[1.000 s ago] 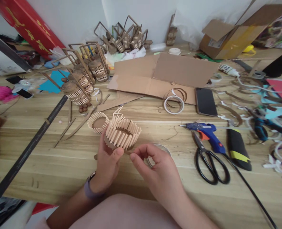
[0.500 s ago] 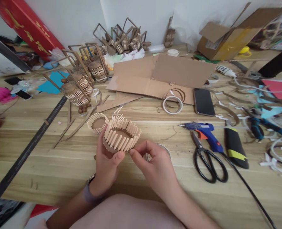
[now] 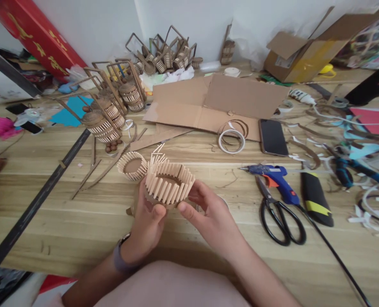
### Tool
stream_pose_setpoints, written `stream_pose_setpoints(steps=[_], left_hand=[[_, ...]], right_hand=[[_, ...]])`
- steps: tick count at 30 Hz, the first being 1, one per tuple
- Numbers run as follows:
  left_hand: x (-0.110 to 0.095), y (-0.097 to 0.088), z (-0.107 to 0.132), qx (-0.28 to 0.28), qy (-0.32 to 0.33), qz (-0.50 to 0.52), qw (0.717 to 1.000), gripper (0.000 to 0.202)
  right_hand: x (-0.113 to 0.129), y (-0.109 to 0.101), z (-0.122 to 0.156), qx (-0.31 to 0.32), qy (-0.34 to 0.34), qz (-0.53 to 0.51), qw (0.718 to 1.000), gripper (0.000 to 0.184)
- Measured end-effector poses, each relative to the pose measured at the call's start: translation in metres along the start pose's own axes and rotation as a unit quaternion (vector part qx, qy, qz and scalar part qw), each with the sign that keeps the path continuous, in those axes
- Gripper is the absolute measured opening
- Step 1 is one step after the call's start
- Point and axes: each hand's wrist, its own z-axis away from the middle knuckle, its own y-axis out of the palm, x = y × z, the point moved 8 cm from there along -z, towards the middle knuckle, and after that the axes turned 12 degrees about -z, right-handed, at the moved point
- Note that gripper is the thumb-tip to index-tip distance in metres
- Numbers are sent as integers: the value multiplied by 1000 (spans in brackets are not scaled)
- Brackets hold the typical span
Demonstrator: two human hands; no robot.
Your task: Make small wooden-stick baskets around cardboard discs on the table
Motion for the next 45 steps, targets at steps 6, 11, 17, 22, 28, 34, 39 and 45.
stream_pose_setpoints(steps=[6, 11, 17, 22, 28, 34, 39, 45], left_hand=[[4, 4, 4, 27, -31, 29, 999, 78], [8, 3, 6, 48, -40, 33, 997, 65], [4, 6, 7, 41, -32, -11, 999, 69], [-2, 9, 9, 36, -17, -47, 998, 72], [-7, 7, 6, 32, -2, -61, 998, 81], [1, 8, 5, 50, -18, -37, 998, 92], [12, 7, 5, 68, -36, 12, 997, 86], [8, 11, 4, 82, -16, 35, 996, 81]], right_hand=[[8, 6, 3, 19, -10, 18, 1000, 55], [10, 3, 3, -2, -11, 46, 999, 51], [9, -8, 10, -66, -83, 151, 983, 51], [-1, -15, 15, -102, -109, 171, 974, 69], [6, -8, 16, -88, -112, 180, 973, 59], [9, -12, 11, -62, -54, 108, 991, 56], [5, -19, 8, -41, -19, 44, 998, 48], [5, -21, 10, -17, -14, 76, 997, 48]])
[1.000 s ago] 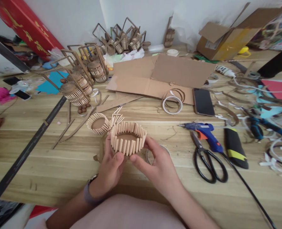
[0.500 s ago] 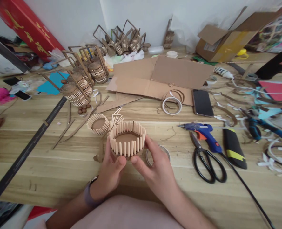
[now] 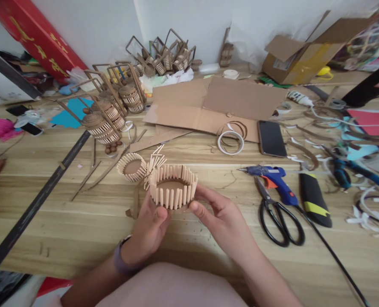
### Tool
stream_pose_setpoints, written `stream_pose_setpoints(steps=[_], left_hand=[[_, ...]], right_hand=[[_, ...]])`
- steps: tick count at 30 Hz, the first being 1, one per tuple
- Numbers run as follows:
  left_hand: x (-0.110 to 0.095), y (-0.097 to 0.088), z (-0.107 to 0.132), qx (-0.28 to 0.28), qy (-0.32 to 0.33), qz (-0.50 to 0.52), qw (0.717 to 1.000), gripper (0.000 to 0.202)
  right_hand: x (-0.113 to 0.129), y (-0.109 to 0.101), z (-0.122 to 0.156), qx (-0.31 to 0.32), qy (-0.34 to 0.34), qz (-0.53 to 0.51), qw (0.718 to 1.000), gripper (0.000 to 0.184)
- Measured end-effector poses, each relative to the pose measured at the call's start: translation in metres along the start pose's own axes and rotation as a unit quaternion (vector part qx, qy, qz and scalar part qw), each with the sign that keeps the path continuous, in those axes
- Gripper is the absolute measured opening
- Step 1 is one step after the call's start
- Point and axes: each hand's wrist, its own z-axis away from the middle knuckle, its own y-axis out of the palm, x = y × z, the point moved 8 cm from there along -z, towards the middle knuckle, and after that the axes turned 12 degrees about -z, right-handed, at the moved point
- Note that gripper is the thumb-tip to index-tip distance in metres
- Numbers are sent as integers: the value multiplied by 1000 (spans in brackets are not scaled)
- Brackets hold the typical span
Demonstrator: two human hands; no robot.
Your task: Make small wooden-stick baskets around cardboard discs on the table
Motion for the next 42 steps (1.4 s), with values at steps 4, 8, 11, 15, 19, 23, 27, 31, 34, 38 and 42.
stream_pose_setpoints(steps=[4, 8, 11, 15, 19, 23, 27, 31, 34, 38, 42], left_hand=[[2, -2, 1, -26, -9, -38, 999, 86], [-1, -1, 3, -36, -5, -75, 997, 93], [-4, 1, 4, -35, -7, -85, 996, 97], [-2, 1, 5, -18, -15, -86, 996, 100], [0, -1, 4, -2, -12, -81, 997, 98], [0, 4, 4, 27, -13, -54, 998, 94], [1, 9, 6, 53, -18, -27, 998, 92], [7, 7, 10, 65, -21, 21, 997, 81], [14, 5, 12, 61, -44, 48, 996, 75], [18, 9, 9, 44, -70, 105, 991, 64], [23, 3, 2, -18, -70, 112, 991, 59]], right_hand=[[8, 9, 0, 3, -24, 52, 998, 61], [12, 14, 1, -43, -32, 99, 994, 42], [13, 15, 3, -61, -34, 113, 991, 37], [11, 10, 3, -55, -23, 112, 992, 42], [4, 2, 3, -27, 10, 84, 996, 53], [-4, -9, 6, 23, 25, 104, 994, 51], [19, -29, 13, -21, -102, 255, 961, 76], [54, -10, 24, 34, -280, 378, 882, 51], [60, 10, 28, 116, -318, 397, 853, 15], [57, 22, 27, 152, -309, 385, 856, 8], [59, 12, 14, 113, -353, 450, 812, 14]])
